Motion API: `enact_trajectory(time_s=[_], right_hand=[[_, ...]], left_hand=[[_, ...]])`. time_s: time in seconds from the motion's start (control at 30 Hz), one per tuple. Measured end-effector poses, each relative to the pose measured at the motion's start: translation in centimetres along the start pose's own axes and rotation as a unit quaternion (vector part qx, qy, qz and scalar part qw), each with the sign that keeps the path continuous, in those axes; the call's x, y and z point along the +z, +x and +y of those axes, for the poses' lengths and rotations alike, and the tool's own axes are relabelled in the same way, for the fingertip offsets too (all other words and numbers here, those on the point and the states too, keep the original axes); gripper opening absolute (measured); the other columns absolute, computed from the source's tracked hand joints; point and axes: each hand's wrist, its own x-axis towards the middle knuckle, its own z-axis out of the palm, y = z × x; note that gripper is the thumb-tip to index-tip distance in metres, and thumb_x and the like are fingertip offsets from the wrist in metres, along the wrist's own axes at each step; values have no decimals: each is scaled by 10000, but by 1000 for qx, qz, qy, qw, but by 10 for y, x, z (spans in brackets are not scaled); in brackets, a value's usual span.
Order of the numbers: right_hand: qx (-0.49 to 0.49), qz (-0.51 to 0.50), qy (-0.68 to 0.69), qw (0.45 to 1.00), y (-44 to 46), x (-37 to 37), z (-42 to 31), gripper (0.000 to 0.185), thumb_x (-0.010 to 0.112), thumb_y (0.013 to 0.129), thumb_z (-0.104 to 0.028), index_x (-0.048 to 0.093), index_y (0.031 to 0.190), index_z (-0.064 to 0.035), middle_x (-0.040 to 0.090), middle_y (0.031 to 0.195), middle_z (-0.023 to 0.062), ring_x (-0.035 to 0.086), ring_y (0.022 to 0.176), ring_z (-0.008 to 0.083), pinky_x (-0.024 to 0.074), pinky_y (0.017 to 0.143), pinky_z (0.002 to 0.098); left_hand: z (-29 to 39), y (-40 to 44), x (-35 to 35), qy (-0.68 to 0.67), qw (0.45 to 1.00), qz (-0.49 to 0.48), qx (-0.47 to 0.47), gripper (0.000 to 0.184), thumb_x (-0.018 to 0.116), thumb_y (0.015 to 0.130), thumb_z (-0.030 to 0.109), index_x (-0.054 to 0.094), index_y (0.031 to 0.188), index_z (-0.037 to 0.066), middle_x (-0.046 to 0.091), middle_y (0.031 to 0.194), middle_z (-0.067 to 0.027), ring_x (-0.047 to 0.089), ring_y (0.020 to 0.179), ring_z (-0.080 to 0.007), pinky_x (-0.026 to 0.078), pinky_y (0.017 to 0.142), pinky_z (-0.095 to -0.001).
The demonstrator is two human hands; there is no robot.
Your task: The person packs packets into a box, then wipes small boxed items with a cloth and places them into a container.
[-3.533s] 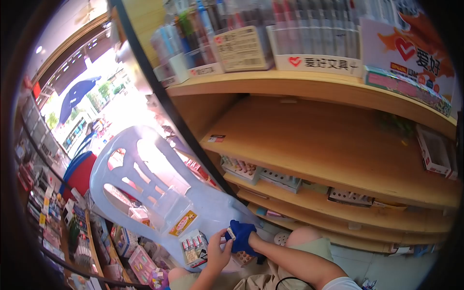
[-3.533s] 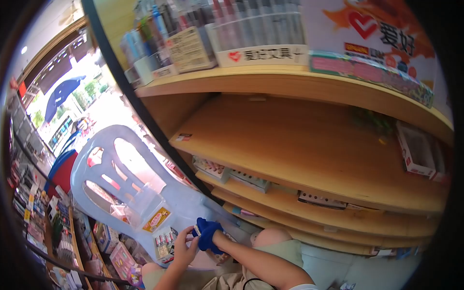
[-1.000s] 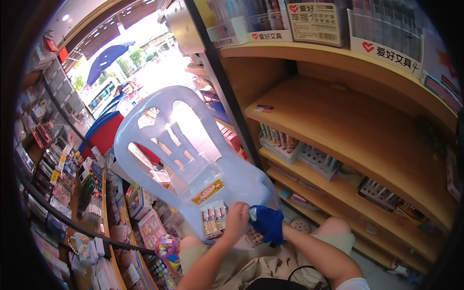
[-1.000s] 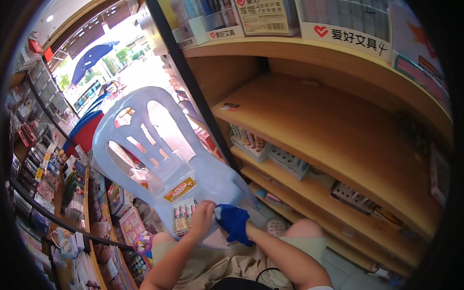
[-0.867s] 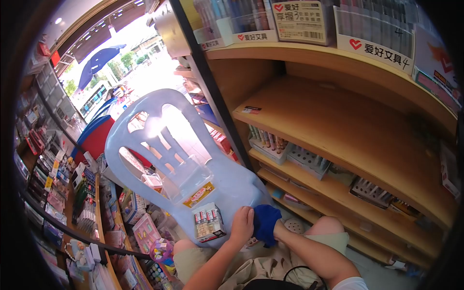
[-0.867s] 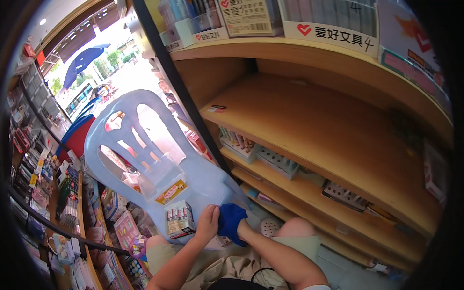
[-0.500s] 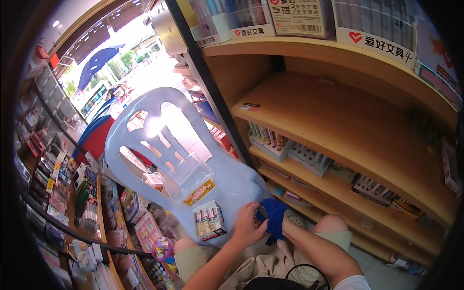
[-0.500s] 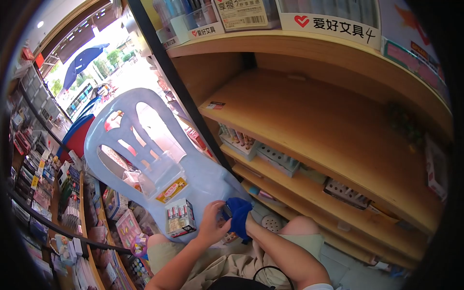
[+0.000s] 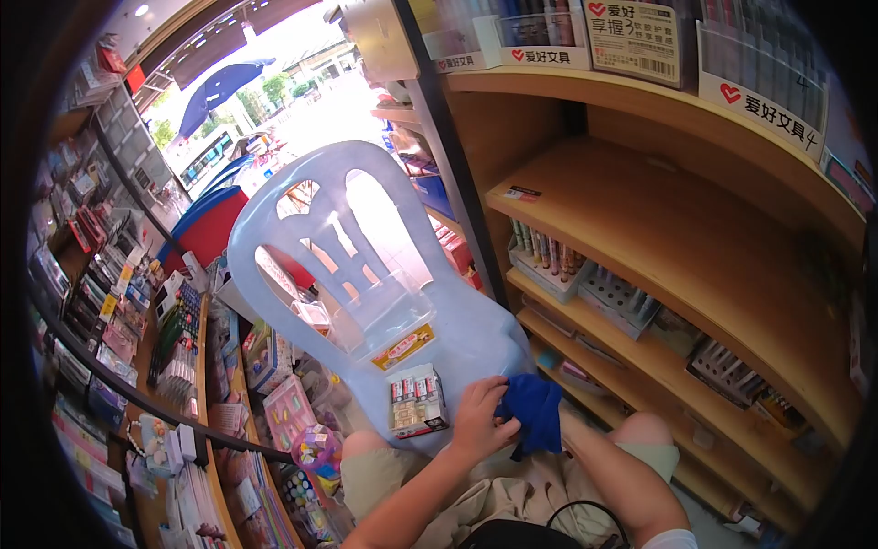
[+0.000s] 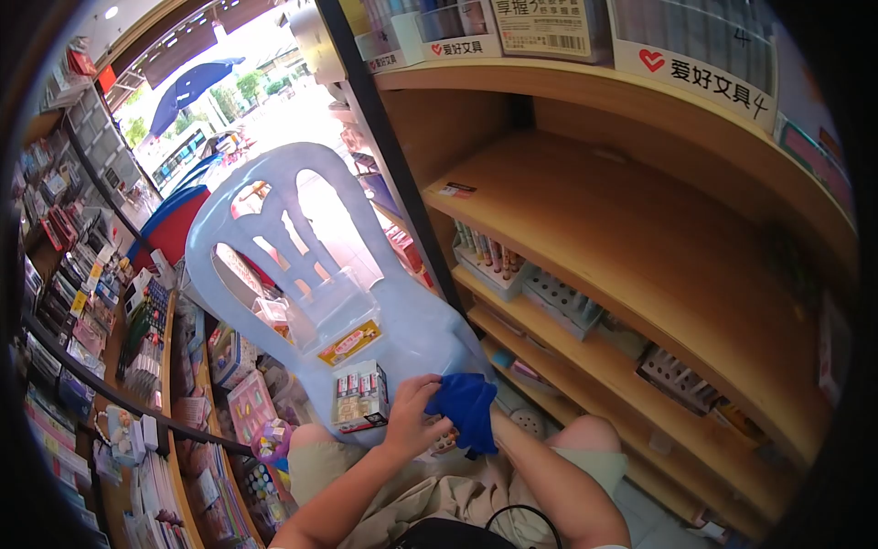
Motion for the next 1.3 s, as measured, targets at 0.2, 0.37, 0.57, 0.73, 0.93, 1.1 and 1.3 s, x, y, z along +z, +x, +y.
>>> enact_trajectory(time_s=[0.2, 0.37, 0.57, 0.73, 0.93, 1.1, 1.3], right_hand=[[152, 206, 393, 883, -11, 30, -9, 405, 685, 626, -210, 595, 1001, -86, 600, 939, 81, 571, 910, 234, 451, 775, 349], [184, 179, 266, 929, -7, 17, -5, 206, 635, 731, -83, 594, 932, -58, 593, 833, 59, 589, 719, 173, 483, 611, 326], [346, 240, 489, 764, -2, 4, -12, 80, 609, 780, -90, 615, 843, -42, 574, 733, 42, 539, 615, 145, 445, 533, 291], [439, 220, 601, 631, -2, 15, 1, 96, 591, 814, -126, 611, 840, -35, 564, 722, 57, 539, 635, 155, 438, 521, 297], [288, 247, 492, 784, -6, 25, 14, 137, 576, 846, -153, 592, 885, -23, 589, 751, 116, 590, 637, 232, 472, 505, 349], [373, 268, 604, 651, 1, 10, -4, 78, 590, 786, -38, 595, 727, 12, 581, 699, 100, 586, 596, 212, 454, 528, 337], [361, 188, 403, 819, 5, 13, -1, 108, 573, 807, -66, 588, 725, 2, 575, 694, 91, 583, 600, 222, 436, 498, 330]], left_hand=[[6, 6, -3, -7, 1000, 10, 26, 436, 730, 592, 106, 589, 987, -15, 554, 1112, -148, 516, 1023, -327, 434, 871, -393], [3, 9, -5, -5, 999, 20, 38, 445, 742, 586, 103, 595, 989, -14, 557, 1103, -149, 521, 1009, -331, 434, 867, -392], [-14, 14, -22, 45, 997, 49, 25, 465, 750, 602, 107, 570, 1012, -19, 563, 1071, -165, 537, 979, -343, 437, 860, -394], [-75, 55, -77, 137, 981, 132, -22, 471, 752, 636, 122, 543, 1035, -16, 561, 1076, -178, 533, 993, -350, 420, 877, -405], [-167, 54, -119, 390, 898, 181, -87, 404, 735, 681, 137, 540, 997, -22, 553, 1039, -181, 522, 995, -356, 416, 869, -398], [-130, 21, -111, 188, 975, -23, -116, 369, 706, 701, 124, 570, 1030, 26, 539, 1063, -154, 500, 1023, -342, 427, 863, -405], [-138, -9, -104, 277, 908, -278, -149, 441, 709, 712, 173, 593, 1133, 117, 513, 1046, -107, 482, 1041, -296, 430, 842, -412]])
